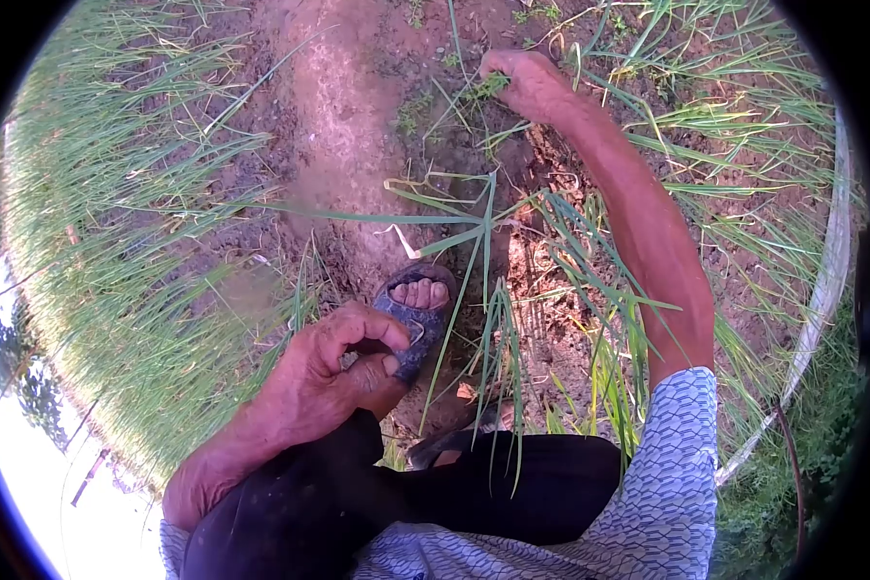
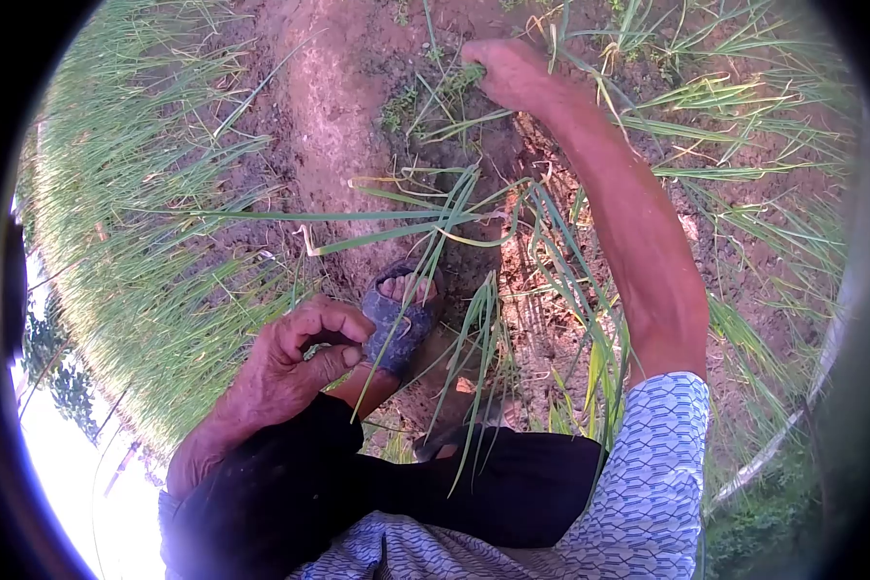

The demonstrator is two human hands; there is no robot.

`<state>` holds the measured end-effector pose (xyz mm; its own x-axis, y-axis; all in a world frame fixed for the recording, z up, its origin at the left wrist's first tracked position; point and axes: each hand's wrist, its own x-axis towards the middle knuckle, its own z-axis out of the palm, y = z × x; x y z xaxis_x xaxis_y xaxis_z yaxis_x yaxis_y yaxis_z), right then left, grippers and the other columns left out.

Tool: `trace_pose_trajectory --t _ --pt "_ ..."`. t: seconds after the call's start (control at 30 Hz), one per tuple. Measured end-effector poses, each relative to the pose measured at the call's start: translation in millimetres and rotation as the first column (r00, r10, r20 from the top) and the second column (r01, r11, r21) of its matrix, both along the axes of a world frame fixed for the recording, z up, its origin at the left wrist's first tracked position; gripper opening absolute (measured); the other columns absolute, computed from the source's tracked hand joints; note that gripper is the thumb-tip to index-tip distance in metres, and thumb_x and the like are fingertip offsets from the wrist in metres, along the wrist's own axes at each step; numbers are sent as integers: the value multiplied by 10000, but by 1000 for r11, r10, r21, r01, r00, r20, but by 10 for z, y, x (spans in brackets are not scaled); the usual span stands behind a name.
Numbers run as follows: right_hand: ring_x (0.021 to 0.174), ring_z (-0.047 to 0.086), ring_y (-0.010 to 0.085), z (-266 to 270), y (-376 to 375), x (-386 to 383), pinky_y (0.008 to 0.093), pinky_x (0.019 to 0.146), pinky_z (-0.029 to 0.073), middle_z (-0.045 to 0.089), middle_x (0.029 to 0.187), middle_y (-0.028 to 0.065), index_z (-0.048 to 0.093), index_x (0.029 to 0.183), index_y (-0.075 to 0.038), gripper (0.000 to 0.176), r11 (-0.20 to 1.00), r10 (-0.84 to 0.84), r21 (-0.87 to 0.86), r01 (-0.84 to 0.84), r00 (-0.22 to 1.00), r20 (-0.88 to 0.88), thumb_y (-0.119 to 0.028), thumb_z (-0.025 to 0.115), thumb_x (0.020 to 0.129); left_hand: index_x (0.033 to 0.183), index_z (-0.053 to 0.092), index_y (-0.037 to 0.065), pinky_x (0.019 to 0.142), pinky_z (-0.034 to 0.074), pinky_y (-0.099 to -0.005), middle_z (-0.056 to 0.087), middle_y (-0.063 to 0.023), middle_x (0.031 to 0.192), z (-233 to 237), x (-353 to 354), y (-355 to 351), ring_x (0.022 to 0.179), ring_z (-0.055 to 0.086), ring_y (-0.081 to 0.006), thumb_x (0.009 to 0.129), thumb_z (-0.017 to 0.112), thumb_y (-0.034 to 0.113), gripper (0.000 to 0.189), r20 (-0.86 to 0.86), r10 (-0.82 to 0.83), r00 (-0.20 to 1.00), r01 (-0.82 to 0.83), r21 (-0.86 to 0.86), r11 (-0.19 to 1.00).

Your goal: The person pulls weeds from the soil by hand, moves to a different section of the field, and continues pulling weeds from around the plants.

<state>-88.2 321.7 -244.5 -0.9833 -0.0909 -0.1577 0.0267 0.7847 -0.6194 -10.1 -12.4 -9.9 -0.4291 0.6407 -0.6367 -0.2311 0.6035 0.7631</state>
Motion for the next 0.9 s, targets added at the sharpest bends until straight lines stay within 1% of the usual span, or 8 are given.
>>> trace_pose_trajectory --t 0.1,0.2,0.3,0.37,0.47,0.57,0.8,0.9 --pt "918 630 314 -107 -173 91 379 802 536 616 967 153 636 1058 -109 358 995 94 13 -96 913 -398 36 651 732 1025 608 54 786 494 -298 618 -64 1009 -13 6 2 913 605 -177 827 672 -31 224 -1 -16 1000 16 -15 1000" --pt "955 630 311 -173 -219 11 361 816 538 632 1036 141 651 1040 -81 329 973 223 111 -201 941 -255 47 636 737 1024 610 55 776 490 -296 617 -63 1002 -24 27 13 906 601 -175 830 670 -27 218 -12 -11 1000 11 -3 1000" --pt "774 641 190 -144 -223 17 337 695 548 674 919 68 664 1026 -68 163 975 -167 -165 151 982 -91 -68 657 863 1025 613 52 774 488 -297 615 -63 999 -26 27 33 905 599 -177 831 667 -28 216 -9 -11 1000 11 13 1000" --pt "621 600 123 -53 -176 29 276 576 525 656 768 44 658 1010 -45 156 629 -430 -607 486 868 249 -146 680 894 1026 614 49 782 489 -298 614 -66 1003 -13 10 27 912 600 -180 830 666 -32 218 9 -8 1000 8 12 1000" --pt "651 611 145 72 -43 78 305 620 548 652 787 60 623 1085 -58 204 711 -398 -422 563 816 418 -89 658 886 1033 612 45 792 492 -298 613 -66 1011 -21 16 14 919 601 -181 841 656 -26 209 14 -13 1000 13 -3 1000" --pt "789 655 237 174 -122 168 363 733 561 655 857 117 607 1105 -88 253 996 -55 -70 60 996 70 -32 621 859 1042 611 45 802 493 -300 612 -66 1018 -17 10 47 931 603 -179 853 644 -16 201 28 -27 999 28 -16 999" --pt "869 654 291 -80 -306 171 384 758 531 657 898 165 619 1013 -69 144 987 -150 -63 145 985 -82 -89 608 870 1034 618 43 848 485 -303 618 -59 1053 19 -2 71 977 596 -159 877 639 4 164 41 -34 999 35 -24 999" --pt "745 627 256 19 -93 238 390 733 517 618 749 140 606 1016 -53 158 975 42 -221 4 978 203 -86 623 863 1040 609 48 810 484 -301 614 -67 1027 -7 8 -3 943 602 -179 859 639 4 189 27 -19 999 20 -18 1000"
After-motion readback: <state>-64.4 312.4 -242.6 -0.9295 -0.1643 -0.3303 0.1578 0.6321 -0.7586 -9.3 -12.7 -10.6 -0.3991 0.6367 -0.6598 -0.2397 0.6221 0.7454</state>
